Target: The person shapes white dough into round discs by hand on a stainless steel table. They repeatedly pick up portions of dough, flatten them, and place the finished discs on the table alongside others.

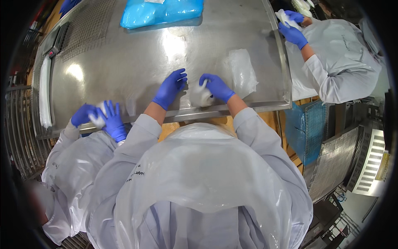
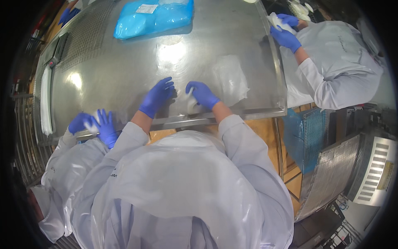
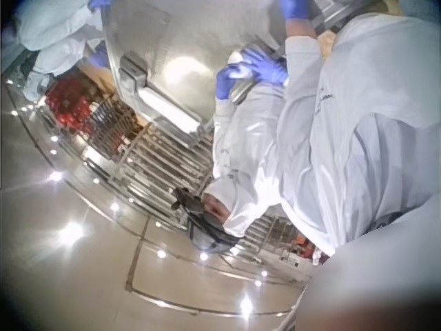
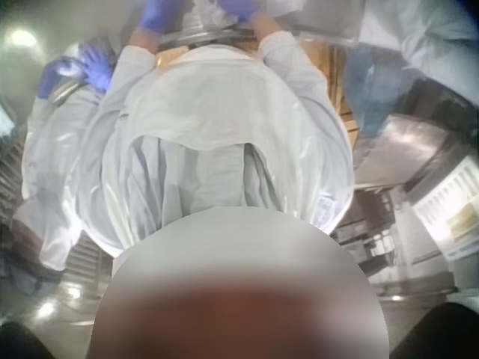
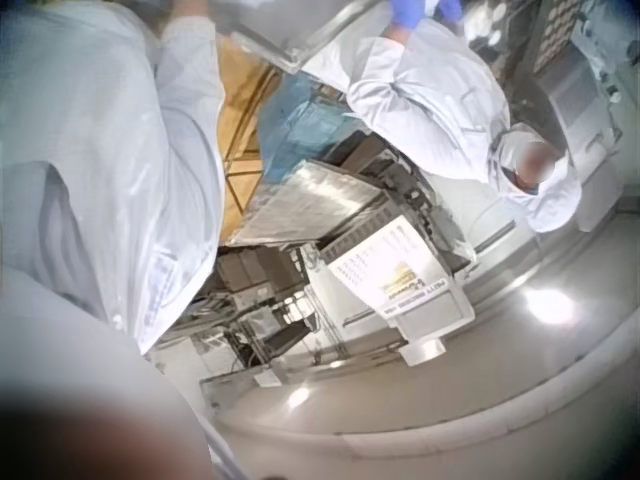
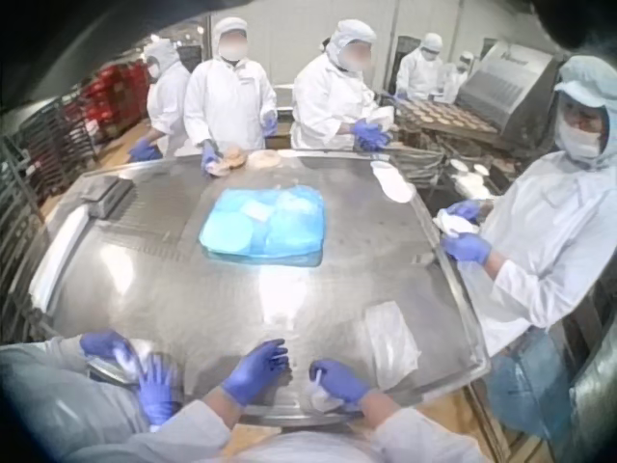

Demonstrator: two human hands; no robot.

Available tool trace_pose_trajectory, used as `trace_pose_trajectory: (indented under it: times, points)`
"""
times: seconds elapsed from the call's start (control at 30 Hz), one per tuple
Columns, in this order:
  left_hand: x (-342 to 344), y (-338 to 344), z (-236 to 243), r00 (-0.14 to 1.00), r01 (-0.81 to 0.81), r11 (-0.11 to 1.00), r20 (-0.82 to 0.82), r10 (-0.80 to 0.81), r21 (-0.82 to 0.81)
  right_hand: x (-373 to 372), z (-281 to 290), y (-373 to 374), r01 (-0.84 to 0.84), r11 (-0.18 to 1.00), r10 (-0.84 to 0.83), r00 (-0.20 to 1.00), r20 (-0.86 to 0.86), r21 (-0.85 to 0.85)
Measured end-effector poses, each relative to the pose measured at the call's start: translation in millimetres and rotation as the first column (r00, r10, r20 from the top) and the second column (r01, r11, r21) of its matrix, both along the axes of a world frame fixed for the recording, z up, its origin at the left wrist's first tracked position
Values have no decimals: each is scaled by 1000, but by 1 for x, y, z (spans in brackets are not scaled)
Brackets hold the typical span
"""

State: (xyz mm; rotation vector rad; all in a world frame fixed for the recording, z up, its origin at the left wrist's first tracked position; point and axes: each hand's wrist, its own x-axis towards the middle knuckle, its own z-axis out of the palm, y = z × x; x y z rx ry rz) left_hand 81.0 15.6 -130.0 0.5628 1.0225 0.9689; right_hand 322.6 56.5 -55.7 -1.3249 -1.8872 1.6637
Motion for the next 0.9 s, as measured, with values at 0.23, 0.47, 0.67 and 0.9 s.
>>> trace_pose_trajectory:
  times: [0.23,0.47,0.67,0.9]
  points:
    - [46,1,124,965,230,970,144,-217,-83,15,19,-13,173,789,-569,566,-596,-589]
    - [47,15,124,978,61,966,-208,-8,250,-12,106,-44,520,852,-391,714,-581,66]
    - [30,14,98,981,-192,969,-63,185,-157,3,29,-25,-67,826,-114,952,282,559]
    - [44,-6,100,947,-104,900,235,220,-423,-8,42,-1,196,962,-119,927,-355,189]
